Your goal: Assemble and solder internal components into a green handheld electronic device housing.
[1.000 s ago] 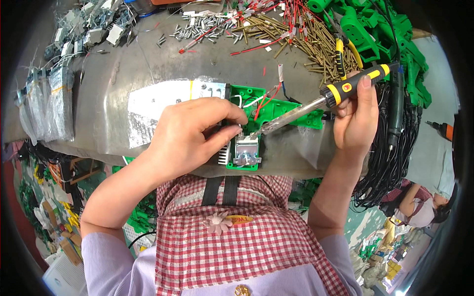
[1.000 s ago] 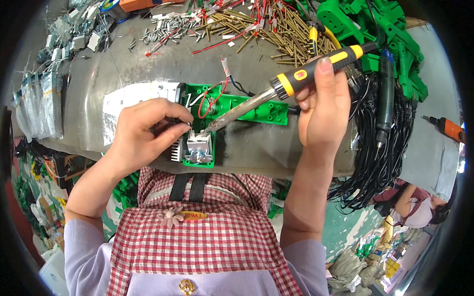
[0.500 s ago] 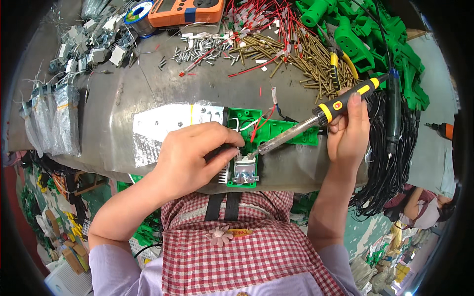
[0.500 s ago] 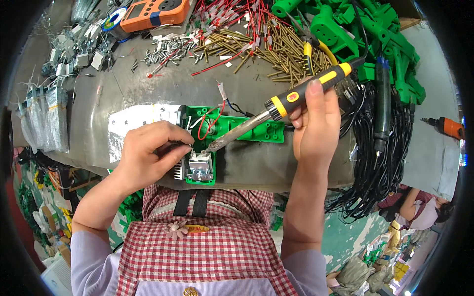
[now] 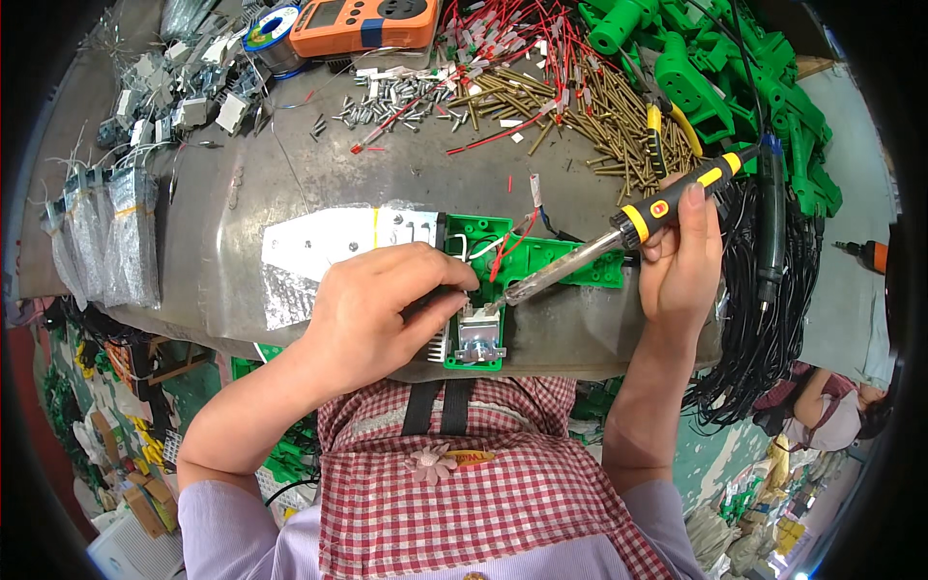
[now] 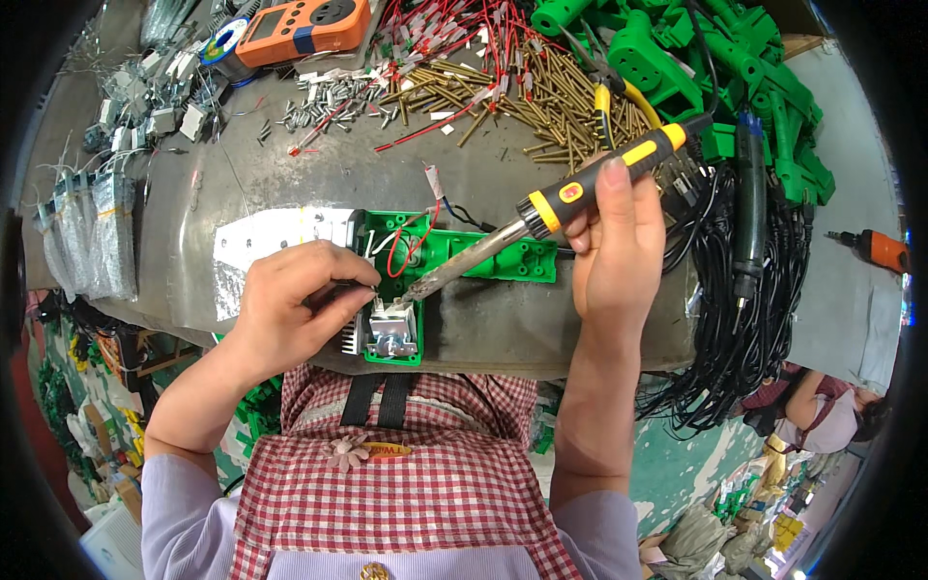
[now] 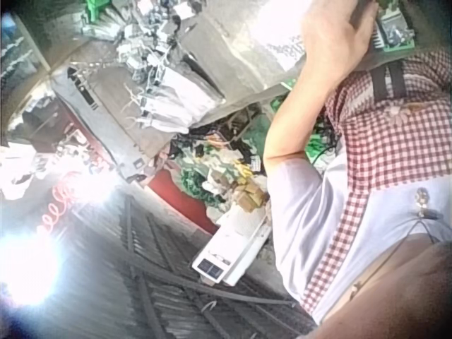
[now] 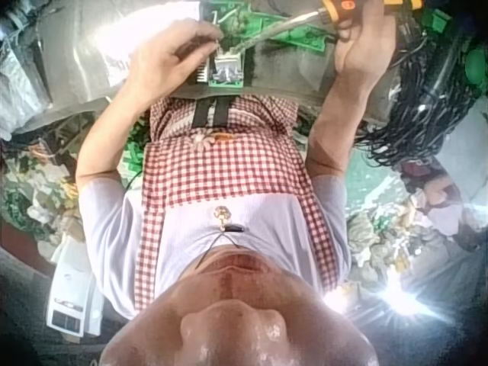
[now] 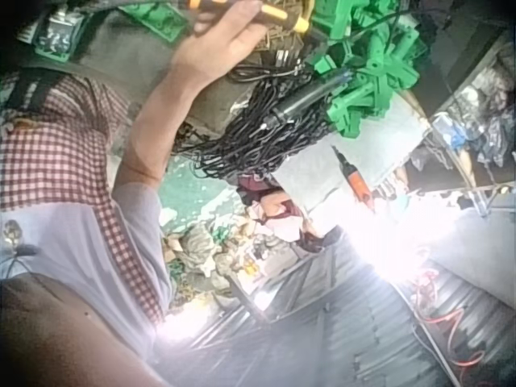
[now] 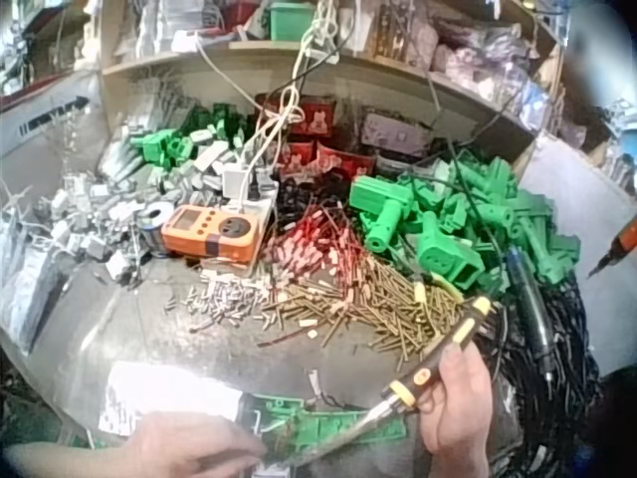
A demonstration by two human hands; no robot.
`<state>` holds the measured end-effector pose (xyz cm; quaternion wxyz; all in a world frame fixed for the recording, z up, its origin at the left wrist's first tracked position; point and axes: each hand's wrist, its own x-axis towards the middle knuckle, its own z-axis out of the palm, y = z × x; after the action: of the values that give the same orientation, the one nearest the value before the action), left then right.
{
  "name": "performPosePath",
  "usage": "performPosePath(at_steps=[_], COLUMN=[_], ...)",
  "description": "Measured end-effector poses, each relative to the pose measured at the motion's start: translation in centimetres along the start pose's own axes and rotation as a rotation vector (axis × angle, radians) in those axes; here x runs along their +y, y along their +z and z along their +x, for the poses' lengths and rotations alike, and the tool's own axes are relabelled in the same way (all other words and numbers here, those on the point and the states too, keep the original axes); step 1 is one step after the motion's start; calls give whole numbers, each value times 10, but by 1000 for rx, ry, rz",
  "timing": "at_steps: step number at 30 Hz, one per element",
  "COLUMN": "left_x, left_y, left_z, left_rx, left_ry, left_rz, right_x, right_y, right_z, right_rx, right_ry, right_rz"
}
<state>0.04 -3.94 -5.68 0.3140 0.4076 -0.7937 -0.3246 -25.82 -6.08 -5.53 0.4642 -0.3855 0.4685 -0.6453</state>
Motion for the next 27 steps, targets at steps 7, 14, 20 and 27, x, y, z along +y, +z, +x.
performPosePath(at_steps=[7,14,20,27], left_x=[-1,-2,-2,-2], left_y=[0,1,2,2], left_z=[0,-1,-2,-1], left_rx=[2,6,6,18], left_ry=[9,39,34,50], left_rz=[22,40,60,67], right_x=[1,1,1,0], right_y=[-2,-1,-2,-1], right_z=[2,2,1,1], right_rx=[-24,7,-31,-12], right_ry=[-13,-7,-9,-7], right_rz=[3,-9,15,6])
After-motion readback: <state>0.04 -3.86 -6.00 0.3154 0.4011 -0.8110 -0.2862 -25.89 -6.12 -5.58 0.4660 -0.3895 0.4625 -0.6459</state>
